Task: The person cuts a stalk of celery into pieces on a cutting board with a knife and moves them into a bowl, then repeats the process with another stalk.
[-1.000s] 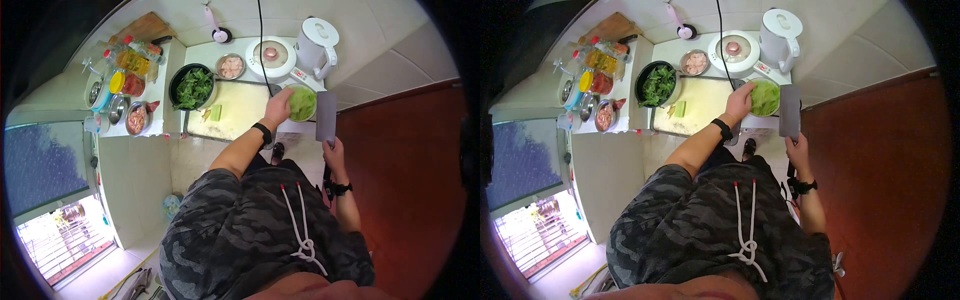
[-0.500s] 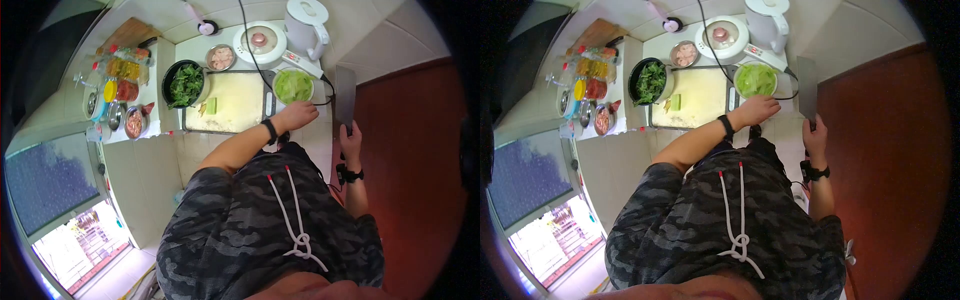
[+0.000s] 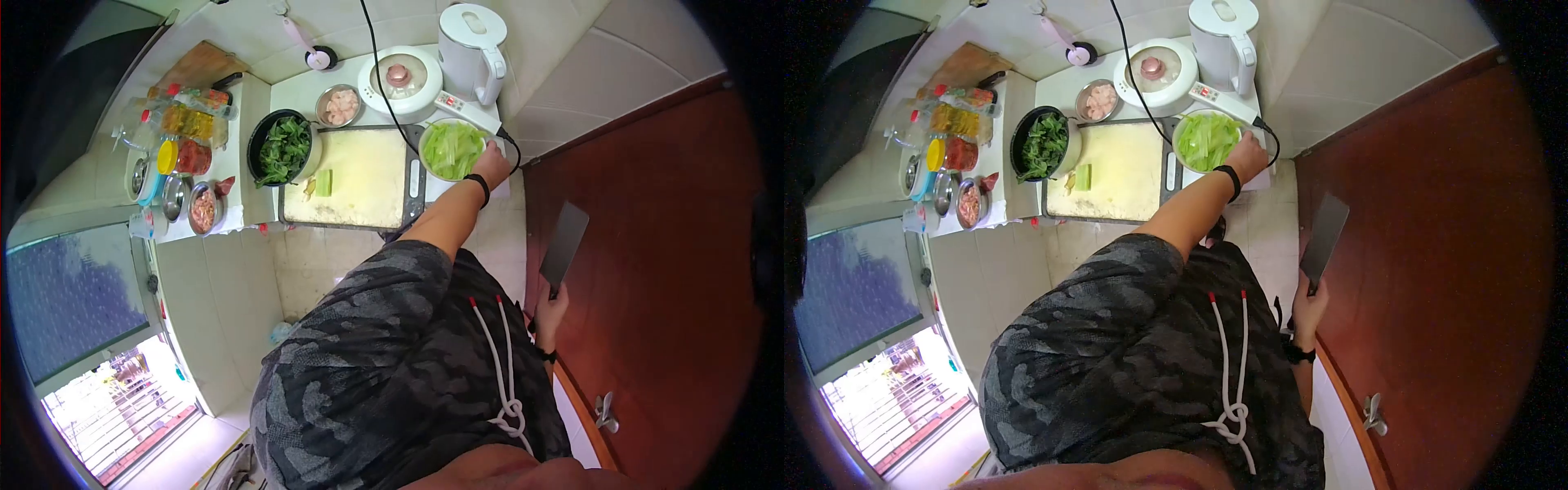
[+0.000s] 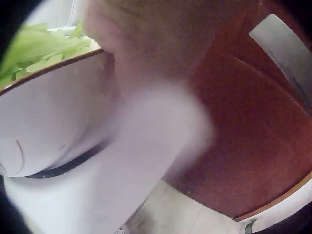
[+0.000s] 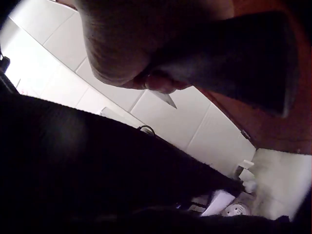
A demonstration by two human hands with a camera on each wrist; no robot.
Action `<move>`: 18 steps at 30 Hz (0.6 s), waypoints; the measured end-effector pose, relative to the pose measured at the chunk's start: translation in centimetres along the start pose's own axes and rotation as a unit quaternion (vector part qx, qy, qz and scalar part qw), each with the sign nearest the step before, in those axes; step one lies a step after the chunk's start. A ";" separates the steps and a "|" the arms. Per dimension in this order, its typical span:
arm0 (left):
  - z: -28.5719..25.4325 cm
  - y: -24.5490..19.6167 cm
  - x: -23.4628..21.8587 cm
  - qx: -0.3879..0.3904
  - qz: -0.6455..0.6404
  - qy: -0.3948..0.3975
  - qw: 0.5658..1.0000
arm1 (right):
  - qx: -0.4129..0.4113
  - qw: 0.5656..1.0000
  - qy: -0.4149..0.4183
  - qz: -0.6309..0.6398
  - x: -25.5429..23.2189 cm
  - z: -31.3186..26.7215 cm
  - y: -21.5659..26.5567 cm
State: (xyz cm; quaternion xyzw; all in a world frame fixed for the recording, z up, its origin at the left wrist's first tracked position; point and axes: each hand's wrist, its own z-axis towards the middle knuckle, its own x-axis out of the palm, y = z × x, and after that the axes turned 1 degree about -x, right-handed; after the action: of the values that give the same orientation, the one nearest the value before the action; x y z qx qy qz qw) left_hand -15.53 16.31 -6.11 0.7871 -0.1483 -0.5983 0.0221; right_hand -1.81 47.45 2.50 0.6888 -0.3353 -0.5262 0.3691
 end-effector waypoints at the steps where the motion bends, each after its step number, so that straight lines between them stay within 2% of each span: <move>1: -0.1 0.0 -0.4 0.009 0.018 -0.001 1.000 | 0.000 1.000 -0.007 -0.019 0.1 -0.2 -0.1; 3: -0.6 0.3 -1.0 0.014 0.035 -0.001 0.999 | -0.015 1.000 -0.013 -0.008 0.5 -0.2 -0.8; 5: -1.6 0.8 -2.1 0.029 -0.056 -0.133 0.989 | -0.032 0.999 -0.008 0.028 0.9 0.0 -2.9; 7: -3.5 1.7 -3.8 0.028 -0.125 -0.273 0.953 | -0.014 0.999 0.010 0.034 1.1 0.4 -3.5; 8: -4.6 3.1 -4.8 0.025 -0.122 -0.271 0.955 | 0.004 0.999 0.022 0.041 1.5 0.6 -3.7; 10: -7.5 5.9 -6.3 -0.038 -0.211 -0.323 0.922 | -0.014 0.999 0.034 0.040 2.2 1.3 -2.5; 11: -8.9 7.3 -6.1 -0.056 -0.218 -0.360 0.905 | -0.030 0.998 0.042 0.034 2.5 1.7 -1.6; 12: -9.9 8.3 -5.2 -0.062 -0.219 -0.358 0.906 | -0.031 0.998 0.048 0.033 3.0 2.2 -0.6; 14: -11.9 9.4 -2.5 -0.007 -0.139 -0.234 0.962 | -0.060 0.997 0.044 0.022 4.3 2.9 1.2; 15: -13.0 10.0 -1.7 -0.012 -0.165 -0.335 0.928 | -0.106 0.992 0.063 0.032 4.8 3.9 0.2; 16: -14.7 10.9 -2.1 -0.018 -0.165 -0.333 0.928 | -0.108 0.991 0.069 0.032 5.2 4.7 0.5; 18: -19.1 12.1 -2.5 -0.093 -0.294 -0.369 0.877 | -0.177 0.976 0.123 0.000 5.9 5.7 1.3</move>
State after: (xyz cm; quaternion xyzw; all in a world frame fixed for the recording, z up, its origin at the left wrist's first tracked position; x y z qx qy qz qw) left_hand -0.53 2.71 4.22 0.5110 0.1488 -0.8353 -0.1383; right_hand -6.18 40.88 -0.25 0.6720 -0.1887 -0.4883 0.5239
